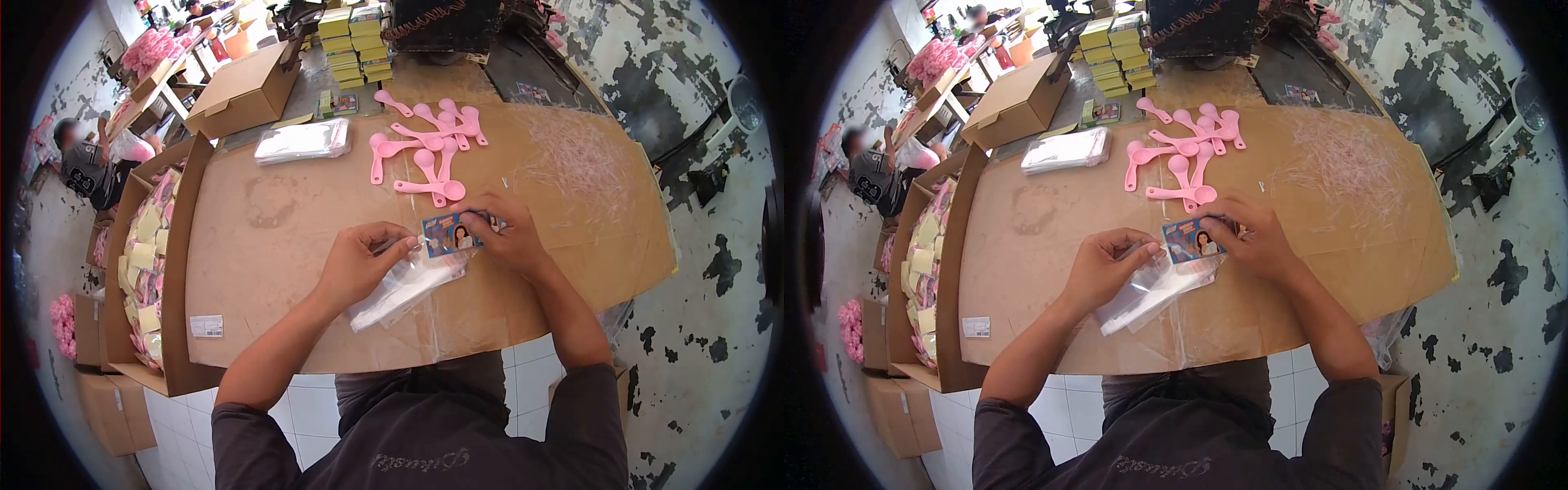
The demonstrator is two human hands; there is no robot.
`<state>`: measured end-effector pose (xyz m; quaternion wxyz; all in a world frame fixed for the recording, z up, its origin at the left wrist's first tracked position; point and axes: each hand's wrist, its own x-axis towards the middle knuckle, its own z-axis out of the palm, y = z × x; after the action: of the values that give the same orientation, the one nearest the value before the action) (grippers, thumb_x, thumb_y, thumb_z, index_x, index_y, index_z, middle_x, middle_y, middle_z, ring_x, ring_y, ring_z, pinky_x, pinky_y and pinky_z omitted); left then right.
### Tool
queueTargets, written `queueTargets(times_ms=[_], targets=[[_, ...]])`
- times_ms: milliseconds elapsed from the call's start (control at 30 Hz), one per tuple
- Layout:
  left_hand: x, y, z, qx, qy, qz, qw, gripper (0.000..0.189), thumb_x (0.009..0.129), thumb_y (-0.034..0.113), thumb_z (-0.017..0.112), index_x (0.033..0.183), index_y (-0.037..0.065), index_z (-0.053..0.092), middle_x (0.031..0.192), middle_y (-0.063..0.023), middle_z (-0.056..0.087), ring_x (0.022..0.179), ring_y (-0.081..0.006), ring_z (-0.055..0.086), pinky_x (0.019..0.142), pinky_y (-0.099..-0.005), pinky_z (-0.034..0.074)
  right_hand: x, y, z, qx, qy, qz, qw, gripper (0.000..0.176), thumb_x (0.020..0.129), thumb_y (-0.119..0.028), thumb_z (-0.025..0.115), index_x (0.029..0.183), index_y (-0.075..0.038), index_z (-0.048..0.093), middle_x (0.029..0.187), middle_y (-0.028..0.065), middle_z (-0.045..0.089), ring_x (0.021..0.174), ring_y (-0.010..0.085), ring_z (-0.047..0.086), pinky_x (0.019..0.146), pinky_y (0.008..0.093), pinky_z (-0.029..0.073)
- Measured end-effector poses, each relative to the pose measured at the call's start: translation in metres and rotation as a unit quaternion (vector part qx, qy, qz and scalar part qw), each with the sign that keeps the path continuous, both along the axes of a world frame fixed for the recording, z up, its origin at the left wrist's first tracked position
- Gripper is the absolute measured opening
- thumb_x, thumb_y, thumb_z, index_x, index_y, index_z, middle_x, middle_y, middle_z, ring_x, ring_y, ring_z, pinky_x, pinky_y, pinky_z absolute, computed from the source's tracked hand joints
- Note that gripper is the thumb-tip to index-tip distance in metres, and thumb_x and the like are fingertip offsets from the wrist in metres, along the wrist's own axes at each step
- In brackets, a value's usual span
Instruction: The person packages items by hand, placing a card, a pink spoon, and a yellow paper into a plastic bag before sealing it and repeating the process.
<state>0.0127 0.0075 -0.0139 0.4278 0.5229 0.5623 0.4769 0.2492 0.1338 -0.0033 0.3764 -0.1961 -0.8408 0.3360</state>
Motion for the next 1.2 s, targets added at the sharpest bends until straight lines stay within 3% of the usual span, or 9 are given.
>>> queueTargets(times_ms=[200, 233, 433, 633, 733, 833, 933, 1133, 1200], targets=[[0.003, -0.005, 0.017, -0.01, 0.138, -0.059, 0.989, 0.02, 0.096, 0.015, 0.075, 0.108, -0.001, 0.076, 0.09, -0.0105, 0.078, 0.078, -0.0105, 0.073, 0.071, -0.0267, 0.055, -0.014, -0.011, -0.004, 0.031, -0.018, 0.06, 0.998, 0.021, 0.093, -0.007, 0.073, 0.114, -0.003, 0.074, 0.099, 0.0084, 0.071, 0.086, 0.0168, 0.068, 0.074, 0.0318, 0.054], [0.003, -0.006, 0.016, -0.008, 0.12, -0.06, 0.991, 0.021, 0.096, 0.015, 0.075, 0.108, -0.002, 0.075, 0.092, -0.009, 0.078, 0.079, -0.0093, 0.071, 0.071, -0.0257, 0.055, -0.017, -0.014, -0.002, 0.046, -0.017, 0.063, 0.997, 0.022, 0.093, -0.007, 0.073, 0.114, -0.003, 0.074, 0.099, 0.0082, 0.071, 0.087, 0.0163, 0.068, 0.074, 0.0316, 0.054], [0.002, -0.002, 0.004, 0.014, -0.051, -0.018, 0.998, 0.024, 0.099, 0.013, 0.071, 0.116, -0.004, 0.069, 0.1, -0.0065, 0.077, 0.084, -0.0051, 0.067, 0.071, -0.0229, 0.055, -0.001, -0.009, 0.014, -0.161, -0.028, -0.015, 0.986, 0.025, 0.092, -0.008, 0.074, 0.116, -0.004, 0.074, 0.1, 0.0082, 0.073, 0.088, 0.0194, 0.067, 0.076, 0.0312, 0.052], [-0.003, -0.004, -0.001, 0.025, 0.001, -0.013, 1.0, 0.023, 0.101, 0.015, 0.07, 0.116, -0.003, 0.067, 0.098, -0.0062, 0.077, 0.082, -0.0048, 0.068, 0.069, -0.0215, 0.055, -0.024, -0.007, 0.016, 0.047, -0.057, 0.16, 0.984, 0.017, 0.092, -0.005, 0.071, 0.109, -0.002, 0.073, 0.101, 0.0089, 0.073, 0.094, 0.0242, 0.067, 0.082, 0.0358, 0.052], [-0.005, -0.003, 0.006, -0.01, -0.018, 0.009, 1.0, 0.023, 0.101, 0.014, 0.069, 0.116, -0.003, 0.066, 0.098, -0.0069, 0.077, 0.082, -0.0053, 0.068, 0.069, -0.0222, 0.055, -0.037, 0.02, 0.023, 0.016, -0.118, 0.052, 0.992, 0.016, 0.092, -0.008, 0.071, 0.107, -0.003, 0.073, 0.106, 0.0102, 0.07, 0.102, 0.0272, 0.065, 0.089, 0.0395, 0.051], [-0.01, 0.0, 0.008, -0.004, -0.08, 0.011, 0.997, 0.024, 0.101, 0.013, 0.069, 0.118, -0.003, 0.063, 0.099, -0.0084, 0.077, 0.084, -0.0061, 0.069, 0.07, -0.0233, 0.056, -0.058, 0.041, 0.008, 0.206, -0.203, 0.026, 0.957, 0.02, 0.091, -0.012, 0.071, 0.11, -0.004, 0.072, 0.107, 0.0111, 0.066, 0.106, 0.0291, 0.062, 0.092, 0.0421, 0.049], [-0.013, 0.001, 0.006, 0.022, -0.126, 0.007, 0.992, 0.026, 0.102, 0.015, 0.069, 0.119, -0.003, 0.061, 0.099, -0.0076, 0.076, 0.083, -0.0067, 0.07, 0.071, -0.0226, 0.057, -0.073, 0.04, 0.002, 0.318, -0.211, 0.005, 0.924, 0.022, 0.091, -0.013, 0.071, 0.112, -0.005, 0.071, 0.104, 0.012, 0.065, 0.105, 0.0323, 0.061, 0.092, 0.0443, 0.049], [-0.011, -0.001, 0.009, 0.046, -0.147, 0.011, 0.988, 0.028, 0.101, 0.013, 0.069, 0.122, -0.004, 0.061, 0.105, -0.0091, 0.076, 0.089, -0.0082, 0.071, 0.076, -0.0236, 0.058, -0.061, 0.028, 0.038, 0.099, -0.154, 0.018, 0.983, 0.028, 0.094, -0.006, 0.069, 0.122, -0.002, 0.065, 0.112, 0.0132, 0.062, 0.105, 0.0274, 0.064, 0.088, 0.0372, 0.051], [-0.011, 0.0, 0.004, 0.044, -0.149, 0.008, 0.988, 0.028, 0.101, 0.013, 0.069, 0.122, -0.004, 0.061, 0.105, -0.0091, 0.076, 0.089, -0.008, 0.07, 0.077, -0.0236, 0.058, -0.053, 0.029, 0.039, -0.124, 0.007, 0.062, 0.99, 0.035, 0.096, -0.003, 0.068, 0.13, -0.001, 0.059, 0.117, 0.0125, 0.061, 0.102, 0.022, 0.067, 0.081, 0.0327, 0.053]])
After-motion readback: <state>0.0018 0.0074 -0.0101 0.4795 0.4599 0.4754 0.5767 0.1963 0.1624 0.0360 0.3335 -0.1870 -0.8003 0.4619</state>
